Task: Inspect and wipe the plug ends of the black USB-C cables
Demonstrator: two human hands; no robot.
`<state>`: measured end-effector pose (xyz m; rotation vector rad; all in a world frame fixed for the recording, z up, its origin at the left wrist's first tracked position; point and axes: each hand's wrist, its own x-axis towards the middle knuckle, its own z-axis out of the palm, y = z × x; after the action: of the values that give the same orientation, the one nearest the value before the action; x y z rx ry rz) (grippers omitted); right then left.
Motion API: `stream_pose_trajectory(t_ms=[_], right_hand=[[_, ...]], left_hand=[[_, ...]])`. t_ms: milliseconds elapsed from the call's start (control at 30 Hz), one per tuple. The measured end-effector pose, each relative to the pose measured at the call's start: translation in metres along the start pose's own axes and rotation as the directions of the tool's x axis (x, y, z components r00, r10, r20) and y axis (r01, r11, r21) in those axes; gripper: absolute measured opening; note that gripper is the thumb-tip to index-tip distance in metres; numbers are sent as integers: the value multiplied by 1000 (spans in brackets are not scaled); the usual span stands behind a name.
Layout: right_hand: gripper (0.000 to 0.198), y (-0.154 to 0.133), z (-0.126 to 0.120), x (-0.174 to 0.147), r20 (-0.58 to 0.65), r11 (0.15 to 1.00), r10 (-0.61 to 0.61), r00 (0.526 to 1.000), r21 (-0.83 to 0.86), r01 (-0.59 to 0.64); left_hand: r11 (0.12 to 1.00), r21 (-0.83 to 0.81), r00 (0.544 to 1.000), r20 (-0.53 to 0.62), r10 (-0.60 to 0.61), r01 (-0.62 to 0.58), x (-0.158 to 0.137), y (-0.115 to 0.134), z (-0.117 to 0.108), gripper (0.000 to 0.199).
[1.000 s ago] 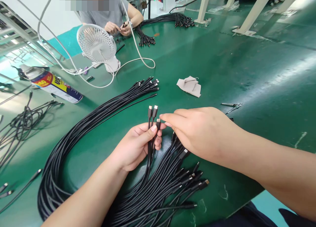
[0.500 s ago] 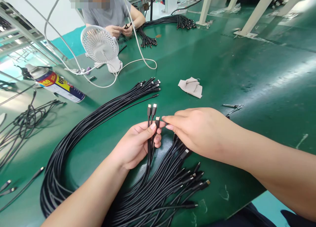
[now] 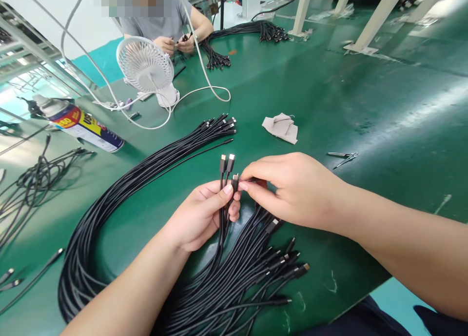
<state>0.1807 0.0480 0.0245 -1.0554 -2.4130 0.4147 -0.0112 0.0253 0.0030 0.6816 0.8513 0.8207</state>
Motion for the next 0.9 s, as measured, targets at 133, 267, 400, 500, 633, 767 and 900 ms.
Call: stream_pose_trajectory(t_ms=[133, 267, 400, 500, 633, 767, 900], right_hand=[[21, 2, 0, 2, -42, 1000, 12, 999, 9, -12], [14, 1, -3, 2, -90, 998, 39, 995, 49, -35], [11, 2, -3, 2, -102, 995, 71, 992, 83, -63], [15, 3, -3, 3, -100, 996, 73, 992, 61, -67], [15, 5, -4, 4, -122, 997, 75, 990, 46, -70], [7, 6, -3, 4, -123, 997, 61, 991, 51, -55], [9, 7, 0, 3, -82, 998, 49, 995, 33, -46]], left_hand=[[1000, 2, 1000, -27, 9, -9, 0, 2, 2, 22], [1000, -6, 1000, -15, 16, -16, -1, 2, 2, 24], [1000, -17, 1000, -2, 16, -16, -2, 0, 1, 23], [1000, -14, 1000, 7, 20, -20, -2, 0, 0, 23], [1000, 14, 999, -51, 19, -18, -1, 1, 1, 24], [998, 35, 988, -143, 49, -44, 2, 0, 0, 26], [996, 49, 972, -217, 89, -81, 2, 0, 2, 28]])
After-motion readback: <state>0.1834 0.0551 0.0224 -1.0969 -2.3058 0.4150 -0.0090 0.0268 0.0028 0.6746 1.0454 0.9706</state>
